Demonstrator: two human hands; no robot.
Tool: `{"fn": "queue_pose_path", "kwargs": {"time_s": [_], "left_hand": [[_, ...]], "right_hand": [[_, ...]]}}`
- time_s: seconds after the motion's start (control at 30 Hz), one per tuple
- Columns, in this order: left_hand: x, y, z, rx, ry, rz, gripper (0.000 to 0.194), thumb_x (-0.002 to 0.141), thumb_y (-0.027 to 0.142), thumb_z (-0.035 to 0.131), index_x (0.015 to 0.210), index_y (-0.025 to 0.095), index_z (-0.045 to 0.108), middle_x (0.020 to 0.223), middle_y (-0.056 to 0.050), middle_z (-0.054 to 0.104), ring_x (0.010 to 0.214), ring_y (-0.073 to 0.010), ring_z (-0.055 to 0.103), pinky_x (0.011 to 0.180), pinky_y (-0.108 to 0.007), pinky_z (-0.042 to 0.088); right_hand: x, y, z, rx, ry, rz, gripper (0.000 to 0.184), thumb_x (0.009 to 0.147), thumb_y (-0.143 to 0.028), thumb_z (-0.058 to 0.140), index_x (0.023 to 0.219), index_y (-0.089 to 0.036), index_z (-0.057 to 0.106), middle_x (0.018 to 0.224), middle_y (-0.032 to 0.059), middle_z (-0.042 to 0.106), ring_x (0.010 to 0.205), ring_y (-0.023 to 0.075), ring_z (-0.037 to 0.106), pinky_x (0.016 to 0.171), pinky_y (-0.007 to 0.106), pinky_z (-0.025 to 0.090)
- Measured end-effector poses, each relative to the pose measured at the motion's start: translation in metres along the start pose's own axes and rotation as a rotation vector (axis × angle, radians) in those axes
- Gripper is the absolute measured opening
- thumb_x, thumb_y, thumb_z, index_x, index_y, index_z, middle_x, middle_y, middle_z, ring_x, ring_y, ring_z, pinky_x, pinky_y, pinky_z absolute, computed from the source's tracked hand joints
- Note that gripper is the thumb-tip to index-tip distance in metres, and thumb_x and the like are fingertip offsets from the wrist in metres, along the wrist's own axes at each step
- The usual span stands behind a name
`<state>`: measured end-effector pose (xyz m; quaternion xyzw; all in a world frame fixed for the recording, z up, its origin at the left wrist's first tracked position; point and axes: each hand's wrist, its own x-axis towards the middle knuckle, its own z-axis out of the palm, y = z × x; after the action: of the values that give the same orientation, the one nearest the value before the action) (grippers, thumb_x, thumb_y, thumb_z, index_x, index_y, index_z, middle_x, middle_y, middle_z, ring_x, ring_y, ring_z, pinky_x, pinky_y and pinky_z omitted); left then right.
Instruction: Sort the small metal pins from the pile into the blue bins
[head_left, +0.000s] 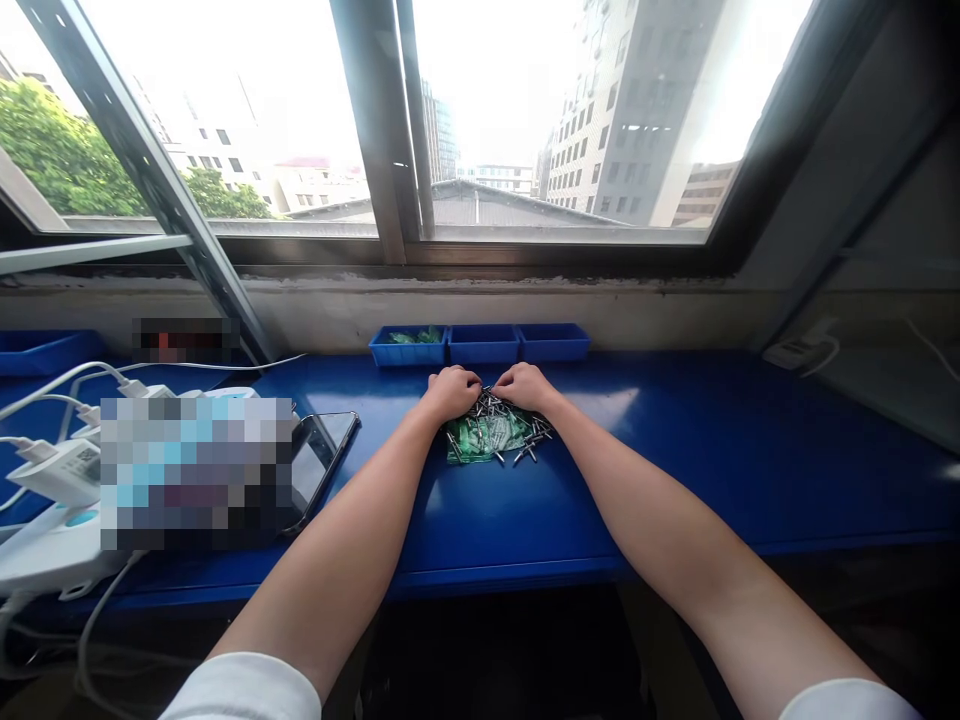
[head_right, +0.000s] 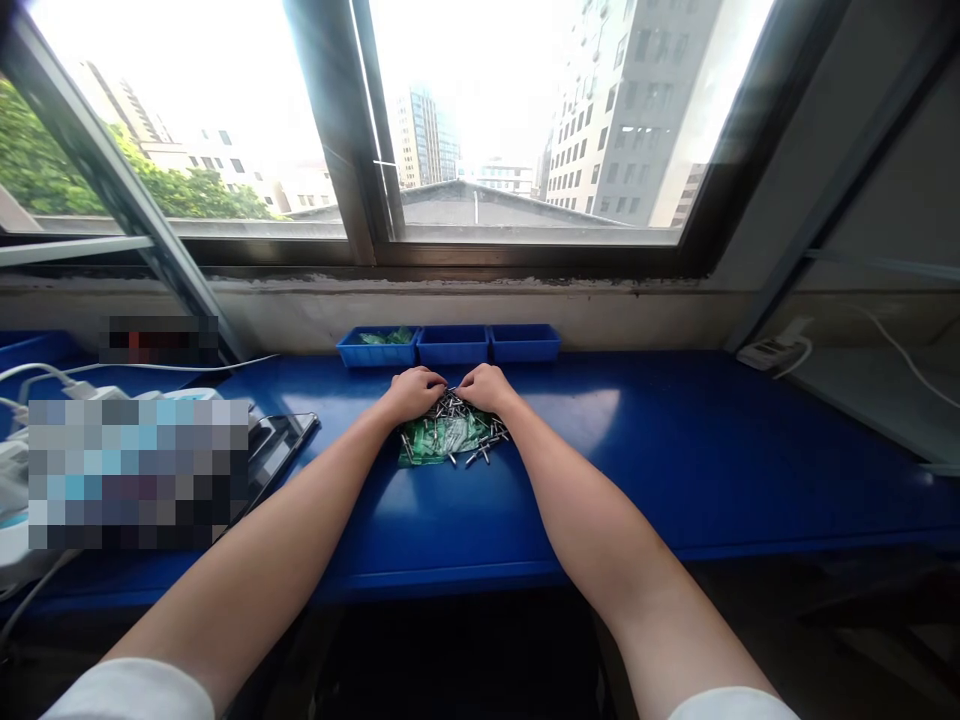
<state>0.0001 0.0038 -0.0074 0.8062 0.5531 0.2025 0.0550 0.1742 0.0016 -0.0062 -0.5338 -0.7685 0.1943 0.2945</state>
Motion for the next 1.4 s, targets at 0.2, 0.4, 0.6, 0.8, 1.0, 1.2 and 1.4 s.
{"fn": "queue_pose_path", "kwargs": {"time_s": [0.2,0.4,0.6,0.8,1.0,1.2,1.4], "left_hand": [[0.001,-0.001,0.001,-0.062,-0.010,0.007,0.030,0.077,0.029,0.044,0.089,0.027,0.072,0.107,-0.005,0.064,0.102,-0.0264,0.055,0.094,-0.040,0.037],[0.002,0.000,0.000,-0.070,-0.028,0.006,0.030,0.077,0.025,0.044,0.089,0.027,0.072,0.106,-0.003,0.066,0.102,-0.0251,0.056,0.093,-0.037,0.039],[0.001,0.002,-0.002,-0.121,0.021,0.016,0.031,0.077,0.024,0.045,0.095,0.024,0.070,0.108,-0.004,0.065,0.103,-0.0245,0.056,0.093,-0.035,0.040],[-0.004,0.012,-0.009,-0.273,0.117,0.116,0.032,0.084,0.037,0.042,0.094,0.021,0.069,0.096,-0.002,0.068,0.092,-0.0195,0.059,0.084,-0.026,0.044],[-0.003,0.013,-0.007,-0.312,0.086,0.112,0.032,0.084,0.039,0.043,0.083,0.019,0.068,0.080,-0.002,0.068,0.076,-0.0173,0.060,0.072,-0.025,0.046],[-0.003,0.013,-0.007,-0.332,0.074,0.089,0.033,0.085,0.040,0.041,0.089,0.019,0.067,0.085,-0.003,0.069,0.082,-0.0187,0.060,0.074,-0.026,0.045],[-0.004,0.015,-0.010,-0.309,0.101,0.102,0.031,0.084,0.035,0.043,0.093,0.021,0.069,0.093,-0.003,0.069,0.091,-0.0200,0.059,0.081,-0.027,0.044]], "right_hand": [[-0.001,-0.004,-0.001,-0.044,-0.038,-0.016,0.013,0.070,-0.025,0.063,0.064,-0.020,0.073,0.073,0.0058,0.070,0.075,0.0209,0.062,0.066,0.026,0.045],[0.001,0.000,0.003,-0.105,-0.021,-0.087,0.015,0.075,-0.024,0.059,0.067,-0.018,0.070,0.077,0.0082,0.069,0.079,0.0211,0.060,0.071,0.027,0.043],[0.000,-0.001,0.002,-0.021,0.081,-0.081,0.018,0.083,-0.025,0.049,0.079,-0.015,0.064,0.083,0.0076,0.066,0.076,0.0168,0.057,0.069,0.026,0.041],[-0.005,-0.005,-0.006,0.177,0.055,-0.104,0.018,0.082,-0.029,0.048,0.078,-0.017,0.060,0.065,0.0006,0.061,0.059,0.0121,0.052,0.060,0.024,0.040],[-0.007,-0.008,-0.008,0.378,0.077,-0.147,0.018,0.075,-0.033,0.057,0.077,-0.016,0.061,0.063,0.0013,0.061,0.061,0.0137,0.055,0.060,0.026,0.044],[-0.005,-0.007,-0.006,0.507,0.175,-0.146,0.016,0.070,-0.029,0.062,0.079,-0.016,0.060,0.071,0.0035,0.064,0.067,0.0154,0.061,0.066,0.028,0.049],[-0.005,-0.008,-0.006,0.512,0.170,-0.126,0.016,0.065,-0.028,0.065,0.074,-0.015,0.062,0.070,0.0030,0.065,0.066,0.0143,0.059,0.065,0.027,0.047]]}}
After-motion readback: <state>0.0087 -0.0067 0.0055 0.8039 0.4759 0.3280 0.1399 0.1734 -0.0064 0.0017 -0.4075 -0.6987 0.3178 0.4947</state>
